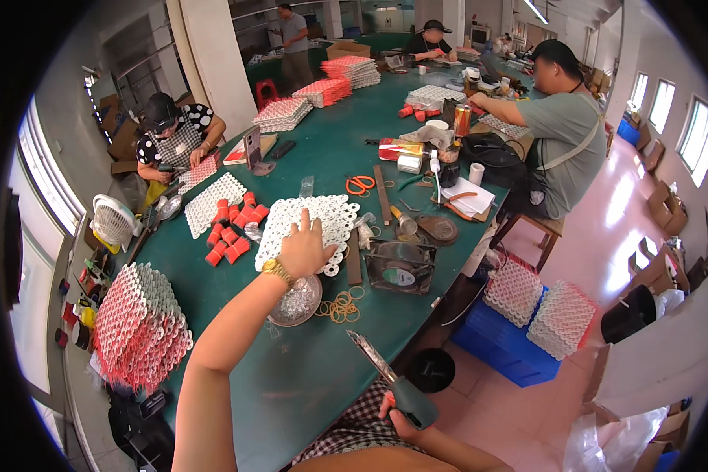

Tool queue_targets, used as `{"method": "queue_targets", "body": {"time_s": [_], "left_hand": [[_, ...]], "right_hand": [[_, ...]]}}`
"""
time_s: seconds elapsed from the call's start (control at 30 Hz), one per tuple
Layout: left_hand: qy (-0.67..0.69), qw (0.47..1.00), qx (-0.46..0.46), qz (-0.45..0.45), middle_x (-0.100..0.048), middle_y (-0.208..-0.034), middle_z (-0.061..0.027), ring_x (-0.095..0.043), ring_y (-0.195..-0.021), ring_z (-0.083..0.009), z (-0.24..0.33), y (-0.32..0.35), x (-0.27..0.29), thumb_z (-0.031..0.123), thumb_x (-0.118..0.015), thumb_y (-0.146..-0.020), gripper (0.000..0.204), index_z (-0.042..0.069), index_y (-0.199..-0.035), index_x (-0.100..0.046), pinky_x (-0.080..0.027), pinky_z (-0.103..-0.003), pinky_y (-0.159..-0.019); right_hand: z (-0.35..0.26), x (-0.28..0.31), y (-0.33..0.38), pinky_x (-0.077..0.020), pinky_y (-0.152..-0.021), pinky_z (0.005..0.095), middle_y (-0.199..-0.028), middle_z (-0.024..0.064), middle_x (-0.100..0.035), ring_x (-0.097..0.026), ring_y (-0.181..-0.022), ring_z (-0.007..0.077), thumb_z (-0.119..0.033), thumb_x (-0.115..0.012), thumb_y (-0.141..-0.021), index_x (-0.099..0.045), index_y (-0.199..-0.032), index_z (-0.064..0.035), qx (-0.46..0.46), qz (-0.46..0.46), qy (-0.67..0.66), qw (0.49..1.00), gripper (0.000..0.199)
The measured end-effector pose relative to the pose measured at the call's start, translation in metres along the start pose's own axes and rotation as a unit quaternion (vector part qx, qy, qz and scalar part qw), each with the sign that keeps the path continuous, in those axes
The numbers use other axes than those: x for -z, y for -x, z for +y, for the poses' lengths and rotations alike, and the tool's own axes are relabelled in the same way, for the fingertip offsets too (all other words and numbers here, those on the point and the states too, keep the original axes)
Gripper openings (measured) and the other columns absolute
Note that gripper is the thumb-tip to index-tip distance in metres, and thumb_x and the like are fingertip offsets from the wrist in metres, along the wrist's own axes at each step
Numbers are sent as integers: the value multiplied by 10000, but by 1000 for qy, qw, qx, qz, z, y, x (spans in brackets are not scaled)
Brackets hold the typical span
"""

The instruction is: The person places an LED circuit board panel on the workbench and solders wires onto it using a soldering iron.

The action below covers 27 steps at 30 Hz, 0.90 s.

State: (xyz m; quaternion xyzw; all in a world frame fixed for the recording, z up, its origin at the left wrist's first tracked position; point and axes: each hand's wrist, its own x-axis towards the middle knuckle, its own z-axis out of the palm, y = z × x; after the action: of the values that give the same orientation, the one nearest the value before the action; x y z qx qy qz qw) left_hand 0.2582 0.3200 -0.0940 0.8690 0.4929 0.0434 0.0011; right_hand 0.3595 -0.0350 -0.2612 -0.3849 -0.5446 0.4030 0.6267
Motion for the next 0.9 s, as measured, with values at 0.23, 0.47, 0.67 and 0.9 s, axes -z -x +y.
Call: {"method": "queue_targets", "body": {"time_s": [0.23,0.47,0.67,0.9], "left_hand": [[59,955,251,-147,14,-1573,-241,31,-1423,-499,20,-77,-44,764,-445,-785,1083,32,-1518,-126,-117,-677,-1079],[-8,966,152,-207,-115,-1557,-209,-87,-1403,-505,18,-90,-43,733,-522,-761,1041,28,-1476,-249,-142,-671,-1078],[38,988,7,-152,-660,-1078,-196,-615,-1033,-389,15,-102,-3,400,-586,-779,479,-2,-1014,-698,-416,-517,-964],[-45,986,-6,162,-674,-852,-234,-678,-806,-386,-35,-99,77,72,-554,-793,144,0,-818,-676,-558,-451,-717]], "right_hand": [[-28,6,11,-471,-648,326,-883,88,-596,-583,-766,149,-299,-559,-945,-468,-1318,-117,-40,34,-49,997,425],[-11,19,1,-467,-620,295,-897,97,-612,-584,-731,145,-238,-576,-928,-505,-1305,-118,-37,49,-62,996,401],[-5,17,-3,-462,-610,284,-854,82,-599,-570,-698,133,-227,-544,-941,-488,-1339,-162,-33,55,-101,993,406],[-5,13,-1,-471,-615,309,-863,88,-574,-572,-745,152,-289,-520,-962,-453,-1314,-126,-73,57,-108,990,394]]}}
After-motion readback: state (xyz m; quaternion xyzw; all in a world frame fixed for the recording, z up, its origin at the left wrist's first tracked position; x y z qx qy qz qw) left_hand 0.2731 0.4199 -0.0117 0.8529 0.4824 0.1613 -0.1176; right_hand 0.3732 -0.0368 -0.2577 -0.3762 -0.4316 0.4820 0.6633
